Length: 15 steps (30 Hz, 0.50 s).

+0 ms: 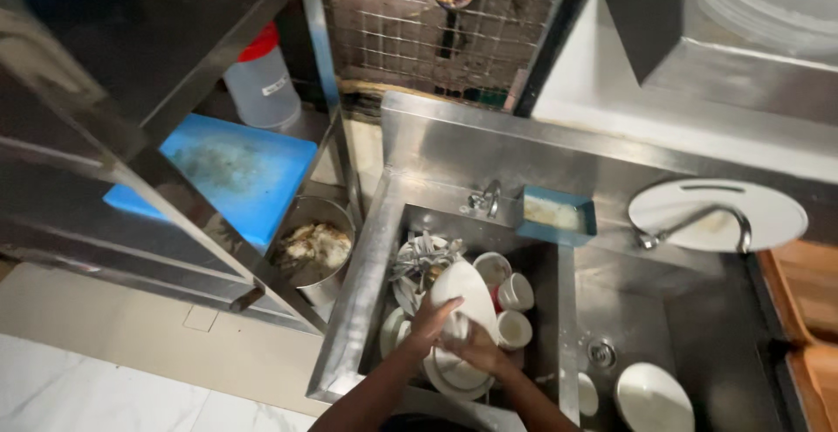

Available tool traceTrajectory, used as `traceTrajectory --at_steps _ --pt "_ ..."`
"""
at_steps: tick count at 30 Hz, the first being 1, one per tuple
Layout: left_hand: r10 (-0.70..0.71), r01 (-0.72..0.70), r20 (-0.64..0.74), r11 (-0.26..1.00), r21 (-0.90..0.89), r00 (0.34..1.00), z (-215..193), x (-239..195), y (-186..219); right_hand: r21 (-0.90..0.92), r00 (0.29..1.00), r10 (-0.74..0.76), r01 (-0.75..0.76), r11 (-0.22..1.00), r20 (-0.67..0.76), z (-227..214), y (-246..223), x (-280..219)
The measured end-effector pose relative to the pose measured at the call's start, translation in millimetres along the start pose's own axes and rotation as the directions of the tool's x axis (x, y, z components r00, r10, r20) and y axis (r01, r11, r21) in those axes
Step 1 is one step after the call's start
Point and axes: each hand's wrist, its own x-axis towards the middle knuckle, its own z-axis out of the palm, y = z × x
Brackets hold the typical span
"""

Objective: The person washes multiple plates, bowls, and cups in a commercial double-basin sink using a sponge and running water. They scrub each item, rinse it, and place it in the adjacent basin. The person also scrubs the sink surface between items.

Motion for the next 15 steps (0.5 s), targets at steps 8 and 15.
traceTrajectory --at_steps 8,15 --pt "-0.33 0.331 0.019 0.942 -0.049 0.944 -8 21 -17 0.466 0.868 0.347 -0.158 0.871 -0.355 -54 -76 -65" --pt "0.038 0.26 0.398 0.7 -0.665 0.917 20 1 0 0.485 0.685 0.166 0.304 0.82 -0.71 -85 -109 -59"
